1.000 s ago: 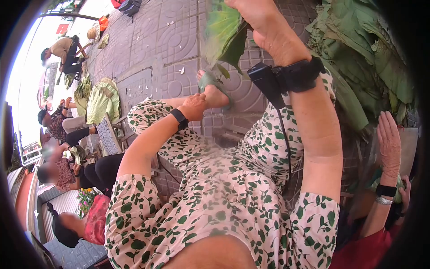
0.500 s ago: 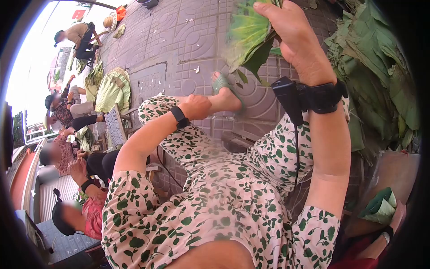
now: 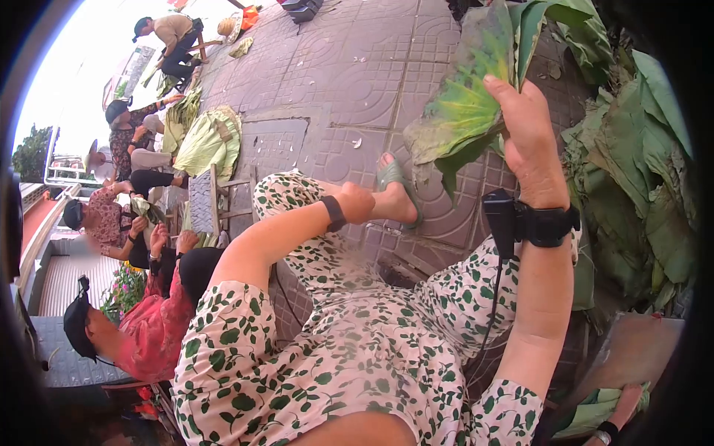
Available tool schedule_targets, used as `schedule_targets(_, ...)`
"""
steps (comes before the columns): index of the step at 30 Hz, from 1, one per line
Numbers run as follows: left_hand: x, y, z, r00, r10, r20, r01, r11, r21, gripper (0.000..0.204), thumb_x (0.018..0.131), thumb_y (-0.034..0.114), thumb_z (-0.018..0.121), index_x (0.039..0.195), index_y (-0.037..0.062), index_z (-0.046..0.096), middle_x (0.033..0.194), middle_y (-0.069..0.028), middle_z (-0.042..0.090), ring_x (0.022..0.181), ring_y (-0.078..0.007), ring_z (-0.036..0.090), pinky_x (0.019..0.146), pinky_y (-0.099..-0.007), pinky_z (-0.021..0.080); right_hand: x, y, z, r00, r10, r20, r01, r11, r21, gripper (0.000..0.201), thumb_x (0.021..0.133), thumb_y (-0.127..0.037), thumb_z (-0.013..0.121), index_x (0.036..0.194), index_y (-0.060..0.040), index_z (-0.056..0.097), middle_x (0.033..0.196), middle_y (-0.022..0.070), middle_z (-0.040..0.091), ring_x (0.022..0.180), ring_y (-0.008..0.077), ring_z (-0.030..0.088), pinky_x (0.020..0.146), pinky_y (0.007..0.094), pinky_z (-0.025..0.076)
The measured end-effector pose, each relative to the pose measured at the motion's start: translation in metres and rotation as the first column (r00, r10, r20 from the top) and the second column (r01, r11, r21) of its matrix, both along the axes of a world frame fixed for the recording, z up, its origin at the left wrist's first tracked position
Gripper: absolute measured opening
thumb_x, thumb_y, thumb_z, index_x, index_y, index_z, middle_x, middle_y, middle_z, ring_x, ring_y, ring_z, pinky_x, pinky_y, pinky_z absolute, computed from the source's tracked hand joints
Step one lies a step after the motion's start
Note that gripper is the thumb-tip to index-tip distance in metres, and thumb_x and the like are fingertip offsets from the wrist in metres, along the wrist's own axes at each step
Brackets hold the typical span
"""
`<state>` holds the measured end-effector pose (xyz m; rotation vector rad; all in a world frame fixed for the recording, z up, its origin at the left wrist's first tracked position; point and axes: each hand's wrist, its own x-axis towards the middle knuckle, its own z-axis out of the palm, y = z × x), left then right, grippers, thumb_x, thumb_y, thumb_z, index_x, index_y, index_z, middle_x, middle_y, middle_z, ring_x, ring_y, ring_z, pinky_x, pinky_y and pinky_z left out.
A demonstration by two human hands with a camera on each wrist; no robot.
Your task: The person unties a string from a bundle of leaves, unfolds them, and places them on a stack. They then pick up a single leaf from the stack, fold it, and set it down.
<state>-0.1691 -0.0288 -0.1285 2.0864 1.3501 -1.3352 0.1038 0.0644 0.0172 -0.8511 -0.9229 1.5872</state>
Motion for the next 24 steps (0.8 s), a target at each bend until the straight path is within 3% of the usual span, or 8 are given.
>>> schedule_targets(3,-0.006,-0.009,0.027,0.976,-0.113,0.188,0.109,0.993,0.034,0.028,0.074,0.024,0.060,0.094,0.0057,0.065,0.091,-0.0134,0.065,0.085,-0.0222,0.063,0.071,-0.0360,0.047,-0.004,-0.003,0.003,0.998,-0.055,0.026,0.054,0.998,0.024,0.025,0.083,-0.010,0.054,0.103,0.0049,0.053,0.093,0.0082,0.058,0.082,0.0147,0.055,0.074,0.0294,0.045)
schedule_targets(8,-0.024,-0.013,0.053,0.791,0.385,0.475,-0.421,0.907,-0.034,0.031,0.073,0.023,0.061,0.097,0.0028,0.063,0.087,-0.0099,0.064,0.079,-0.0183,0.062,0.068,-0.0301,0.047,-0.007,-0.002,0.000,0.999,-0.033,-0.013,0.034,0.999,0.019,0.025,0.081,-0.009,0.054,0.102,0.0055,0.053,0.092,0.0087,0.058,0.081,0.0151,0.055,0.074,0.0296,0.044)
schedule_targets(9,-0.027,-0.009,0.051,0.792,0.368,0.487,-0.407,0.913,-0.030,0.031,0.073,0.023,0.061,0.097,0.0028,0.063,0.087,-0.0099,0.064,0.079,-0.0183,0.062,0.068,-0.0301,0.047,-0.008,-0.001,-0.001,1.000,-0.024,-0.018,0.024,1.000,0.011,0.025,0.081,-0.008,0.054,0.102,0.0058,0.053,0.092,0.0088,0.058,0.081,0.0153,0.054,0.073,0.0296,0.044)
schedule_targets(11,-0.024,-0.001,0.051,0.230,0.684,0.692,-0.741,0.584,-0.332,0.031,0.075,0.019,0.062,0.100,0.0007,0.060,0.082,-0.0049,0.062,0.072,-0.0110,0.057,0.064,-0.0234,0.046,-0.007,-0.001,-0.005,1.000,-0.020,-0.020,0.020,1.000,0.017,0.025,0.081,-0.008,0.054,0.102,0.0060,0.053,0.092,0.0089,0.058,0.081,0.0155,0.054,0.073,0.0297,0.044)
schedule_targets(12,-0.016,0.003,0.057,0.231,0.672,0.704,-0.731,0.597,-0.330,0.031,0.075,0.019,0.062,0.100,0.0007,0.060,0.082,-0.0049,0.062,0.072,-0.0110,0.057,0.064,-0.0234,0.046,-0.008,0.000,-0.006,0.999,-0.004,-0.032,0.005,1.000,0.013,0.025,0.080,-0.009,0.055,0.101,0.0062,0.053,0.092,0.0091,0.058,0.081,0.0157,0.054,0.073,0.0298,0.044)
schedule_targets(14,0.004,0.011,0.078,-0.018,0.561,0.828,-0.698,0.585,-0.412,0.028,0.079,0.017,0.060,0.101,0.0004,0.059,0.078,-0.0009,0.059,0.069,-0.0058,0.053,0.063,-0.0198,0.045,-0.008,0.001,-0.008,0.999,-0.028,-0.027,0.029,0.999,0.017,0.025,0.080,-0.008,0.054,0.100,0.0067,0.053,0.092,0.0099,0.057,0.081,0.0161,0.054,0.073,0.0301,0.044)
schedule_targets(18,0.037,0.029,0.114,-0.127,0.518,0.846,-0.613,0.629,-0.478,0.024,0.082,0.015,0.058,0.102,0.0013,0.058,0.079,-0.0011,0.060,0.068,-0.0062,0.053,0.063,-0.0205,0.045,-0.008,0.006,-0.016,0.996,-0.087,0.015,0.087,0.996,0.016,0.025,0.080,-0.009,0.055,0.099,0.0073,0.053,0.090,0.0112,0.057,0.079,0.0162,0.054,0.070,0.0301,0.045)
schedule_targets(24,0.067,0.055,0.146,-0.112,0.373,0.921,-0.567,0.737,-0.368,0.023,0.081,0.010,0.058,0.102,-0.0003,0.057,0.081,-0.0021,0.060,0.073,-0.0072,0.055,0.065,-0.0220,0.046,-0.008,0.000,-0.008,0.997,-0.057,-0.057,0.059,0.998,0.033,0.021,0.081,-0.009,0.053,0.096,0.0056,0.055,0.087,0.0097,0.058,0.075,0.0151,0.056,0.065,0.0294,0.046)
